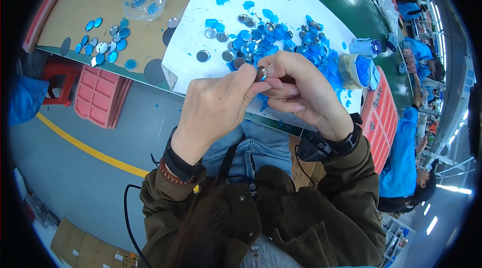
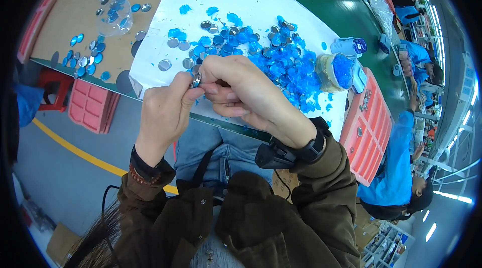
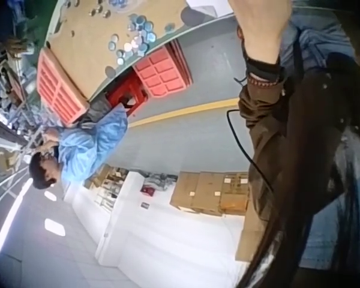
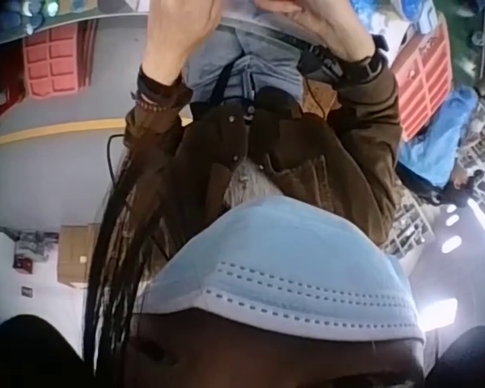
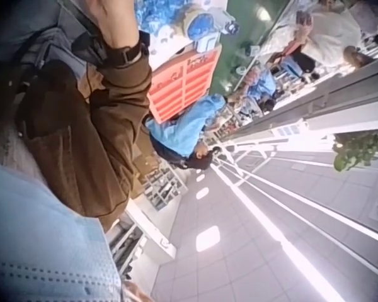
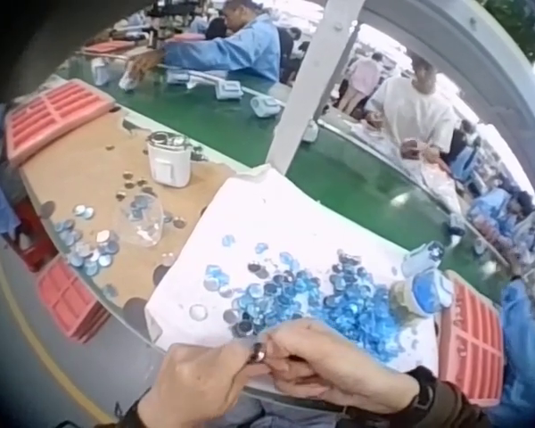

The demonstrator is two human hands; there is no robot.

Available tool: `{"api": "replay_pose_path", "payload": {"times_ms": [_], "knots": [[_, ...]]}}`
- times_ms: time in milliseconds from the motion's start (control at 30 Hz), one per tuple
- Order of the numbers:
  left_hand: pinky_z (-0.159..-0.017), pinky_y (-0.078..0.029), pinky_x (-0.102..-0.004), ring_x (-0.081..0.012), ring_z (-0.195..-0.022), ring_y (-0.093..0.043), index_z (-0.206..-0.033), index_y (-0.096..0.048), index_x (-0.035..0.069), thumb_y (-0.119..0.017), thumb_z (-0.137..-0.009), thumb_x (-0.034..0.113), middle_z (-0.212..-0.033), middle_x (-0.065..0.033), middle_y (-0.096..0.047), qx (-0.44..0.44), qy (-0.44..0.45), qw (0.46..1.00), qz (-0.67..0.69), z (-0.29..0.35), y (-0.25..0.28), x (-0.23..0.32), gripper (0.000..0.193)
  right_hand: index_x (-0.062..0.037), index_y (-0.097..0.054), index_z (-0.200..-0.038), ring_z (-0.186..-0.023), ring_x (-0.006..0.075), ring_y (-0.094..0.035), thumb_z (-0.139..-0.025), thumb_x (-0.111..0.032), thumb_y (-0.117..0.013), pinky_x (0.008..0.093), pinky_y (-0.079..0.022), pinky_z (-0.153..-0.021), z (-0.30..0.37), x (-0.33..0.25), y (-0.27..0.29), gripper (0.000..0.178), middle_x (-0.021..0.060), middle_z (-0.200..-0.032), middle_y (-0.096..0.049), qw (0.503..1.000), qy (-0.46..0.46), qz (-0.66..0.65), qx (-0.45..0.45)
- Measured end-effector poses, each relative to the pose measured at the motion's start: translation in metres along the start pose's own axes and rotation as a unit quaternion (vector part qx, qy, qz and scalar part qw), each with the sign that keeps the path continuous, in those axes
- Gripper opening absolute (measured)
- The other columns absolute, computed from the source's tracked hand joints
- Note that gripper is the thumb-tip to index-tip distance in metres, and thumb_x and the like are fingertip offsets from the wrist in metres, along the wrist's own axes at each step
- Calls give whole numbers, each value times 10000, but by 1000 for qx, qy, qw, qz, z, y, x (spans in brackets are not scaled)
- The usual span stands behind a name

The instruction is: The person picks up metal pieces from a pile, peels off a blue plastic film by hand, and places the finished pieces into a pink tray.

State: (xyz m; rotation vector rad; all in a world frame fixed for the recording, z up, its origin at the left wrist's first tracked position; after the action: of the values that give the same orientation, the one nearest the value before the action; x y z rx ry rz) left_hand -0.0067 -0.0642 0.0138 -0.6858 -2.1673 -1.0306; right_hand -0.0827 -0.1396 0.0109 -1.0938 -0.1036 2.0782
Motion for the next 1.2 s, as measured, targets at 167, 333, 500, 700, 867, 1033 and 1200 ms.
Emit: {"api": "replay_pose_path", "payload": {"times_ms": [167, 333, 500, 700, 867, 1033, 1200], "knots": [[-372, -322, -315, -244, -401, -475, -748, -464, 20, -490, -838, 220, -495, -81, -470, -3, 50, 995, 89, 4, -1, -6, 221, -47, -367, -565, -372, 34, -187, -722, -98, -404, 181, -163, -323, 2, 0, -9, 170, -37, -477, -265, 998, 18, 67, -13], [-380, -312, -292, -257, -404, -447, -754, -467, 15, -473, -847, 207, -492, -101, -450, -46, 262, 861, 434, 14, -16, -22, 214, -58, -357, -565, -368, 40, -190, -738, -117, -401, 184, -174, -320, 6, -3, -12, 188, -30, -476, -266, 986, 76, 146, -21], [-388, -307, -283, -265, -408, -433, -771, -471, 9, -467, -852, 193, -489, -110, -427, -26, 205, 926, 317, 9, -10, -17, 201, -66, -366, -559, -374, 42, -210, -760, -140, -397, 190, -170, -331, 10, -7, -10, 217, -32, -482, -271, 988, 64, 144, -2], [-389, -329, -297, -253, -413, -469, -795, -492, 20, -493, -837, 187, -505, -100, -458, 49, 67, 986, 144, 0, -6, -7, 172, -77, -390, -568, -393, 44, -237, -775, -154, -401, 191, -188, -359, 2, 15, -1, 221, -43, -488, -265, 982, -101, -122, -105], [-399, -351, -308, -250, -424, -487, -831, -522, 30, -513, -817, 145, -518, -99, -478, 10, 139, 985, 106, -21, -20, 5, 117, -53, -381, -540, -373, 76, -266, -754, -151, -439, 234, -231, -349, 19, -29, 26, 243, -7, -473, -286, 946, 181, 245, 111], [-428, -393, -309, -237, -443, -509, -968, -538, 9, -548, -765, 45, -628, -128, -556, 8, -7, 996, -83, -19, -20, 36, 206, 14, -497, -549, -405, 190, -447, -694, -220, -536, 324, -338, -410, 49, -44, 22, 278, 157, -450, -434, 716, 388, 538, 217], [-356, -284, -234, -80, -373, -378, -981, -518, 18, -514, -815, 101, -603, -25, -516, 152, 145, 954, 214, -14, -25, 31, 186, -5, -486, -505, -405, 171, -435, -707, -223, -512, 322, -338, -420, 37, -16, 32, 299, 134, -460, -450, 941, 284, 179, 35]]}}
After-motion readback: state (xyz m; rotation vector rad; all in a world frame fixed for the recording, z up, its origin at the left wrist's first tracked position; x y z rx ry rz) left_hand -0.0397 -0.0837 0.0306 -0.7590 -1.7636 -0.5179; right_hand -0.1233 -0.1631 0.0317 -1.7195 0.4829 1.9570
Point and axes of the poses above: each hand's wrist, its own z-axis away from the middle knuckle, its own y-axis out of the back of the hand, x = y × z, the point moved 6 cm from there along -z, towards the middle knuckle
